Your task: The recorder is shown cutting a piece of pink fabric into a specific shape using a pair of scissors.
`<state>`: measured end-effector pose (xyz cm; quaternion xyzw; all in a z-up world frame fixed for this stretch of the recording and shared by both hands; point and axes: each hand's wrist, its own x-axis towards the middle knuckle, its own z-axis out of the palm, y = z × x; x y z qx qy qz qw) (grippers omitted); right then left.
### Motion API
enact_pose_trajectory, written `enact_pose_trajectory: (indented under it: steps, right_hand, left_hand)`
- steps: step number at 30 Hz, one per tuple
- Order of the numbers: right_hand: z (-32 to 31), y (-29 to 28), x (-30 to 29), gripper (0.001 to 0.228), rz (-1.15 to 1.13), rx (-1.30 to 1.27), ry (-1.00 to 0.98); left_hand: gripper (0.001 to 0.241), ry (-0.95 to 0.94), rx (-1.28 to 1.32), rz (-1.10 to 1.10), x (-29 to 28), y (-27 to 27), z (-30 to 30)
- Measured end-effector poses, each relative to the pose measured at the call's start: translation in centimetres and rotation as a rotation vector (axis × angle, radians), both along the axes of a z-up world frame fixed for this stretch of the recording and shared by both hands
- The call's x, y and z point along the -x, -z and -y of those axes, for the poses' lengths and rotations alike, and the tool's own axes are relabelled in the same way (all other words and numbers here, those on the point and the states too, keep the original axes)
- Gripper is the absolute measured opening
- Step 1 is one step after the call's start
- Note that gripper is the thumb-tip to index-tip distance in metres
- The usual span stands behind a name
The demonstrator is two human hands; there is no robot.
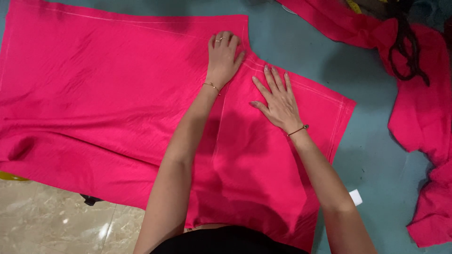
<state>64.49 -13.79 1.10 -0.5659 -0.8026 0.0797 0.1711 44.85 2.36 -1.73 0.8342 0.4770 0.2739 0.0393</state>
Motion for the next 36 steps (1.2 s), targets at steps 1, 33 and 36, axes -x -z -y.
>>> enact_pose_trajectory:
  steps: [1, 33, 36]
  right_hand:
    - [0.0, -0.1, 0.0, 0.075, -0.002, 0.004, -0.001]
    - [-2.2, 0.8, 4.2, 0.065, -0.114, 0.014, -0.063]
    - [-2.9, 0.5, 5.0, 0.068, -0.098, 0.002, -0.066]
  left_hand:
    - [0.037, 0.072, -0.014, -0.013, 0.0, 0.2, -0.1]
    - [0.078, -0.170, 0.099, -0.209, 3.6, -1.2, 16.6]
    - [0.083, -0.203, 0.129, -0.202, 3.9, -0.2, 17.7]
